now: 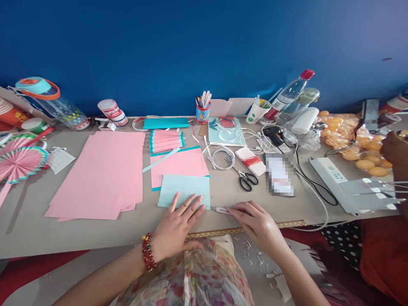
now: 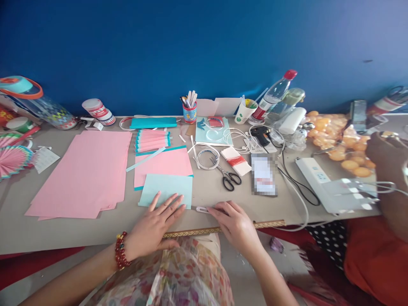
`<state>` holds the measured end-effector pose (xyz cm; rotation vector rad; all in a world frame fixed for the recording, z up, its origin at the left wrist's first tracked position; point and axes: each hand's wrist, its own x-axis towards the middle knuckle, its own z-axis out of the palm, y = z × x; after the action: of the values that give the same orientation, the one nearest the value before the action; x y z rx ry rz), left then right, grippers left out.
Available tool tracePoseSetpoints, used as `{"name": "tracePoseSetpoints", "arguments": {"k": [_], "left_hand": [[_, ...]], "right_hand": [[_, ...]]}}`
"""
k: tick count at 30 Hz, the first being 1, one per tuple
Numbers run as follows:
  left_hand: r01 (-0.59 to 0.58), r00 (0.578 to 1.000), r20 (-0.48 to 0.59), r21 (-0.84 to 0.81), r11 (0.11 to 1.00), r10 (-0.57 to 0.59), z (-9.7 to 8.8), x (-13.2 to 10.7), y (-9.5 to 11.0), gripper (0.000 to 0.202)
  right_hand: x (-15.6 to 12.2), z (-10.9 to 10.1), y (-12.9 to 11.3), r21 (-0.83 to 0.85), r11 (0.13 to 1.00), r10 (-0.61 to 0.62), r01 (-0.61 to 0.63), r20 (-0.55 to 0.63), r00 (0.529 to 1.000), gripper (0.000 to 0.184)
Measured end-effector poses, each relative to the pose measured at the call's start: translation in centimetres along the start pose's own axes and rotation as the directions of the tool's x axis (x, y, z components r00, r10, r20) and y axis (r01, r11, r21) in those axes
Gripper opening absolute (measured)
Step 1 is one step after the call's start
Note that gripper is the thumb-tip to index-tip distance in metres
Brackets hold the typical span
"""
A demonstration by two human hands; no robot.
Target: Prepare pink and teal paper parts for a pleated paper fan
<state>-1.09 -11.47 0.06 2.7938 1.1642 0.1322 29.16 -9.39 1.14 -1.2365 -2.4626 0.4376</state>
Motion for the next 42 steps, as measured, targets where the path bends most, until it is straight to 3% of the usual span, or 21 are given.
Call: {"name": "tracePoseSetpoints", "arguments": {"k": [16,42], "left_hand": [[0.027,0.998,0.053,0.092,0.995,-0.032,0.2,0.0,0.3,0.099],[0.03,0.999,0.035,0.071,0.997,-0.032,0.1,0.0,0.3,0.099]], "right_hand": [[-0.4,0.3,0.0,0.026,1.0,-0.012,0.011,0.044,0.999,0.04],[-0.2,0.2,-1.6,0.018,1.0,-0.003,0.003,0.024,1.0,0.035]]}}
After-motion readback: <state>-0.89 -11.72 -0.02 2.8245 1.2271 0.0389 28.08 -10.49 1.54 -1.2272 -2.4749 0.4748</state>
